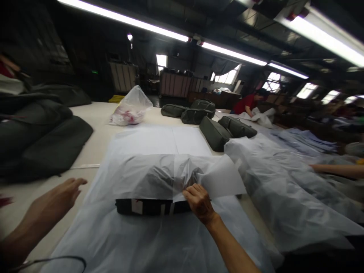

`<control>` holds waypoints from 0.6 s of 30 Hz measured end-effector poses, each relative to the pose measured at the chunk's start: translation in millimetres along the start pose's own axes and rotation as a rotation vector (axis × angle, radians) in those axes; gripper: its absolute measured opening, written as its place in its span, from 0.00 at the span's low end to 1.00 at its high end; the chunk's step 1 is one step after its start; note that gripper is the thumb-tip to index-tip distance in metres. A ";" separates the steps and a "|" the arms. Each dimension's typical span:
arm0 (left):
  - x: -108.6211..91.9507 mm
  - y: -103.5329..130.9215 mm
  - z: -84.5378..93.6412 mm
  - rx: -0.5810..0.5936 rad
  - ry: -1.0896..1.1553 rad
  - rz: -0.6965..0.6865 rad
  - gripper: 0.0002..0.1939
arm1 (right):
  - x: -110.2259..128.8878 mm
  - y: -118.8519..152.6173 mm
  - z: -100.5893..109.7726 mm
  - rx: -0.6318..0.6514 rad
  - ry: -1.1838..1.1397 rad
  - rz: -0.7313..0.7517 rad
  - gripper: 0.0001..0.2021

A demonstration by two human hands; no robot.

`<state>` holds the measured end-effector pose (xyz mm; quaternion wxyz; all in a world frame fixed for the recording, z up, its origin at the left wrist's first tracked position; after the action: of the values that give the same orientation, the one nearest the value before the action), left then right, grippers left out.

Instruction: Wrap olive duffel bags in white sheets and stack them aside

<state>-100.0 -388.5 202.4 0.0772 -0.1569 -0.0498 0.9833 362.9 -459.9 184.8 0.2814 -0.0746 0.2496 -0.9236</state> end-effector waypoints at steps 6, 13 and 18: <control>-13.4 2.8 33.2 -0.125 0.787 0.282 0.27 | -4.8 7.6 -1.5 -0.003 -0.032 0.033 0.12; 67.8 54.1 18.1 -0.414 1.134 0.581 0.32 | -21.3 21.4 -10.8 0.052 0.024 0.144 0.12; 153.8 75.8 -25.7 -0.449 0.961 0.898 0.27 | -29.2 20.3 -6.2 0.100 0.075 0.241 0.12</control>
<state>-246.6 -435.3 122.5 -0.3578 -0.5924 -0.1427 0.7076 395.2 -455.6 169.3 0.3839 0.0048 0.2208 -0.8965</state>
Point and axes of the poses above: each hand's wrist, its own y-axis away from the middle knuckle, its own z-axis out of the back of the hand, x = y × z, the point moved 3 cm from there along -y, towards the middle knuckle, and after that the axes turned 9 degrees about x, right-handed, at the moved point
